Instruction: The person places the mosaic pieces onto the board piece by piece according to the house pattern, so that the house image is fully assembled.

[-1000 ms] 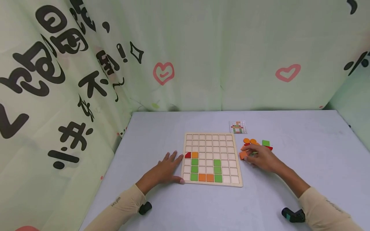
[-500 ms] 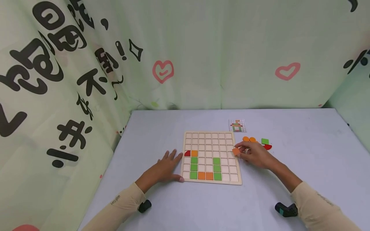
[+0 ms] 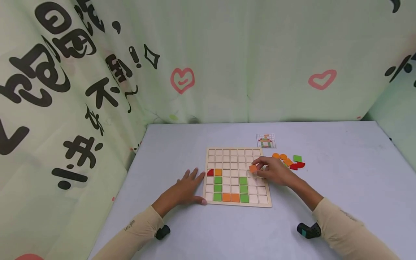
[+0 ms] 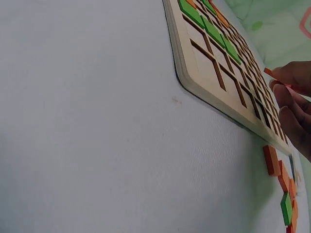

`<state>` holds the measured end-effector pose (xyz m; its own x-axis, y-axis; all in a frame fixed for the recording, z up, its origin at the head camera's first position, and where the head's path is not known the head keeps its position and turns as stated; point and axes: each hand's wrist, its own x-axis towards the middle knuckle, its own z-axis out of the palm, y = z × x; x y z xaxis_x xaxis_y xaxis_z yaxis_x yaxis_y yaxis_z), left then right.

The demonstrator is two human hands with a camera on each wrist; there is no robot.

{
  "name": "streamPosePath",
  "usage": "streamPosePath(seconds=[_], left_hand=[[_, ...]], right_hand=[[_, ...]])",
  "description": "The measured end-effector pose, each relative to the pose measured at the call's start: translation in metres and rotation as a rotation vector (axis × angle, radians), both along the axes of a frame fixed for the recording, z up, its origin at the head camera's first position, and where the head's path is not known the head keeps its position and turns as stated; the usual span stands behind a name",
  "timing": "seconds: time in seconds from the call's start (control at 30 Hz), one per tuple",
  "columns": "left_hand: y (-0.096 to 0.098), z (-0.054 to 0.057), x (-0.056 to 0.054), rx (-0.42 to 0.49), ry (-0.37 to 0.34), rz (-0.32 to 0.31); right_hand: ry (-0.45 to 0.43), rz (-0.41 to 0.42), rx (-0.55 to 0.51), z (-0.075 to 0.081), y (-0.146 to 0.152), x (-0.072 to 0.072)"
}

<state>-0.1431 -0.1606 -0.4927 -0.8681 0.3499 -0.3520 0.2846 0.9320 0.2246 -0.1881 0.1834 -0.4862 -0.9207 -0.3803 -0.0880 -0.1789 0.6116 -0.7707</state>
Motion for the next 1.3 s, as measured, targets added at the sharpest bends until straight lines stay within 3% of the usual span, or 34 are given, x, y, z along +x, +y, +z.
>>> streamPosePath(seconds=[0.5,0.87,1.3], left_hand=[[-0.004,0.000,-0.001,0.012,-0.008,-0.010],[-0.003,-0.001,-0.003,0.008,-0.004,-0.012],[-0.003,0.001,-0.002,0.019,-0.004,-0.018]], right_hand=[[-0.056,0.052,-0.027,-0.008,-0.035,-0.007],[-0.029,0.077,-0.025,-0.010,-0.059,-0.010],[-0.019,0.043,0.040,-0.010,-0.089,-0.007]])
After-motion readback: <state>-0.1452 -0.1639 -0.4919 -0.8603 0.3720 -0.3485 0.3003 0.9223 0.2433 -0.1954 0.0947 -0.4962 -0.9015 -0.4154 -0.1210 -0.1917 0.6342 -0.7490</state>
